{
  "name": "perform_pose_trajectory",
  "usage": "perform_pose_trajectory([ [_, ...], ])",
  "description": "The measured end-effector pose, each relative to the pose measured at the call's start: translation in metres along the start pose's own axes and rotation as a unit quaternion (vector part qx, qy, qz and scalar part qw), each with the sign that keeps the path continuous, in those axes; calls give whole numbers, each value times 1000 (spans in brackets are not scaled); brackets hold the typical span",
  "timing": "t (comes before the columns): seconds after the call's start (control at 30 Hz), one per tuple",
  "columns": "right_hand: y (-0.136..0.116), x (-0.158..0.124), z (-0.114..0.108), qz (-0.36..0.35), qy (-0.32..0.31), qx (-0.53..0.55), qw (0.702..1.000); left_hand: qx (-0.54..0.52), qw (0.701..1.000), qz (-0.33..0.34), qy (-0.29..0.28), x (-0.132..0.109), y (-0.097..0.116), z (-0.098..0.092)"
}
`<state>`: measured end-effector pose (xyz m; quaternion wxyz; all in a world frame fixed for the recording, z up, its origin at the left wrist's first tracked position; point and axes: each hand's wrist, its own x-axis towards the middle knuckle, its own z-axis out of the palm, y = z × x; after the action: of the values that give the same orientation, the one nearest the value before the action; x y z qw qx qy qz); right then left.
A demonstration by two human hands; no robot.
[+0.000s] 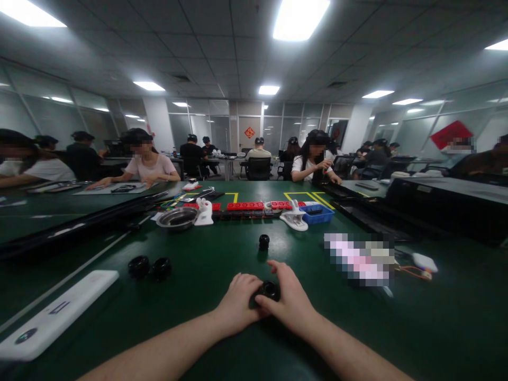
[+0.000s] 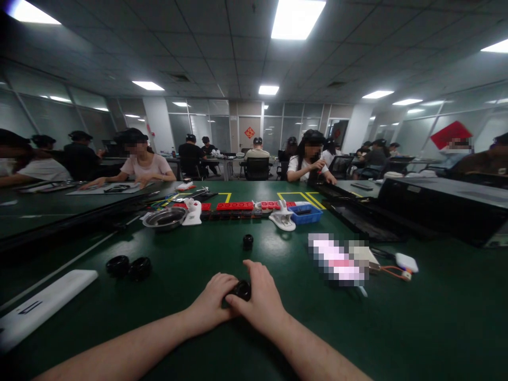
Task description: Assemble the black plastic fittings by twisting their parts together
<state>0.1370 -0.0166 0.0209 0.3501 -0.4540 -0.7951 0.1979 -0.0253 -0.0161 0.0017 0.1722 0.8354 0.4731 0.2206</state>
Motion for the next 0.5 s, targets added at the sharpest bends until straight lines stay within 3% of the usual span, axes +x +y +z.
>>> perform_pose_trajectory([
  [0.23, 0, 0, 9, -3, 0, -8, 1000, 2, 1000, -9, -13, 0, 3, -3],
  [0.43, 2, -3, 2, -64, -79, 60, 993, 2, 1000, -7, -3, -1, 2, -2],
  [0.5, 1, -2, -2, -61, -72, 48, 994, 6, 1000, -1, -1, 0, 0, -1],
])
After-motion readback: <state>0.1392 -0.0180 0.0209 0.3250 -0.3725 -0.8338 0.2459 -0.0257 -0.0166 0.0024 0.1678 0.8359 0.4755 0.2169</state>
